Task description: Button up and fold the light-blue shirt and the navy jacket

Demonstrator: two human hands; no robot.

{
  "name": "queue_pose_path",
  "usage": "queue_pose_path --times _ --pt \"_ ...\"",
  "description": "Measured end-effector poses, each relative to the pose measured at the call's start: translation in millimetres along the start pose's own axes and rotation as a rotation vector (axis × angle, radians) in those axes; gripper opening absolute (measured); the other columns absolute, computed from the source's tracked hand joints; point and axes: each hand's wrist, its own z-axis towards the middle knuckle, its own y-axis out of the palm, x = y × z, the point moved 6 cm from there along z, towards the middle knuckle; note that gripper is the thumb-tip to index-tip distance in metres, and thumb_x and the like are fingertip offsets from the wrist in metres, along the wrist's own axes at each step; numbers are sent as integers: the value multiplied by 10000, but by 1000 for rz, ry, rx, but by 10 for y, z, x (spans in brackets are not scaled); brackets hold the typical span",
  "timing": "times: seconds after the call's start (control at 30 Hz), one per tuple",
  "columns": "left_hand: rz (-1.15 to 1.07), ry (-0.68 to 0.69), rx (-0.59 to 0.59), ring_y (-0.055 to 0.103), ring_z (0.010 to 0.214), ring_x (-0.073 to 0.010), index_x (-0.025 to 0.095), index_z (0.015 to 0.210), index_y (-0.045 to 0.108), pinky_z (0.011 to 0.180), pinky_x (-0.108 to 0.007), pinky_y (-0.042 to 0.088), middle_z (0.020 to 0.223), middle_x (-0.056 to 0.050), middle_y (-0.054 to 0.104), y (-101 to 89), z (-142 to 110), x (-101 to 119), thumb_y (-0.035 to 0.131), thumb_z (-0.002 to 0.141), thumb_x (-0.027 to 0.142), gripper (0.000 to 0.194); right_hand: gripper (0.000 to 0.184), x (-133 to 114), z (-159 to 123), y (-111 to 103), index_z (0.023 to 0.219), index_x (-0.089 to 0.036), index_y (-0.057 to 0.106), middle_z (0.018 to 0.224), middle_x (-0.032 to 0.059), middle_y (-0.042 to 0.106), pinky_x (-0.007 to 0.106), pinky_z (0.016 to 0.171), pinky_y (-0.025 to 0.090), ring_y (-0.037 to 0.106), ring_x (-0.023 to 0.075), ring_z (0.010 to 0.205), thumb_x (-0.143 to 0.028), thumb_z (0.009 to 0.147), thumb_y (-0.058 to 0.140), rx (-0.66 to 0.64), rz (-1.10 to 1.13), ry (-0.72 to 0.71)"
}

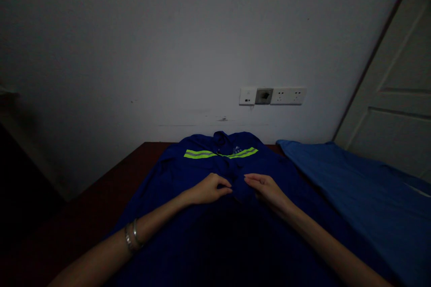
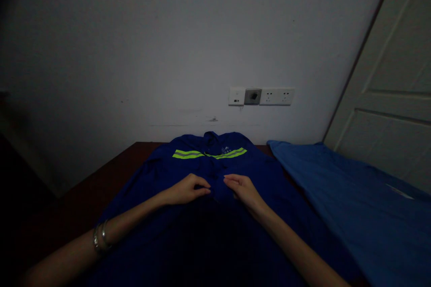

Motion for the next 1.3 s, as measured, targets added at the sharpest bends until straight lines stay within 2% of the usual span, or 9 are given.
queue_pose_path --times 0.17,0.3,0.43,0.53,0.63,0.77,1.1,1.3 --pt "-15 -11 -25 569 693 -116 141 892 681 640 -181 386 807 -6 681 87 -103 15 515 820 256 214 352 -8 -131 76 848 -140 686 574 -8 627 191 411 299 461 63 420 -356 571 711 -54 108 48" --pt "-20 -13 -35 557 669 -111 132 876 682 618 -177 379 777 -6 672 129 -181 48 524 814 263 215 357 -26 -231 99 865 -138 686 547 -17 623 194 412 307 457 64 403 -319 557 700 -32 99 69" --pt "-36 2 -38 565 689 -116 139 886 682 630 -182 387 794 -9 674 153 -234 105 523 815 264 214 369 -66 -338 154 879 -140 693 650 21 681 230 512 409 567 120 519 -281 538 688 -75 97 62" --pt "-49 7 -20 584 735 -128 143 894 683 673 -192 403 832 -16 681 150 -261 110 542 803 265 208 356 -95 -416 176 860 -146 705 680 34 698 264 601 454 614 161 605 -243 519 673 -105 63 55" --pt "-58 -2 26 593 746 -132 137 890 685 695 -196 413 837 -22 686 133 -273 68 561 790 277 212 338 -122 -464 158 856 -155 716 686 31 702 270 605 458 613 168 616 -223 536 630 -80 -56 22" --pt "-76 -14 109 599 747 -134 138 875 689 705 -202 421 833 -23 692 121 -266 15 559 790 278 209 331 -128 -452 153 852 -166 725 681 26 701 273 603 463 612 177 635 -227 560 582 -21 -151 -41" --pt "-81 24 283 589 803 -139 139 844 678 759 -219 419 862 -36 672 108 -304 74 551 801 269 186 311 -6 -306 208 831 -171 727 795 50 718 295 644 490 639 201 707 -285 564 615 69 -84 -117" --pt "-21 31 239 592 781 -135 137 837 670 743 -217 424 847 -39 676 155 -311 48 550 808 267 179 307 -3 -281 225 818 -164 722 809 54 719 312 708 498 649 205 751 -318 569 633 97 -82 -170"
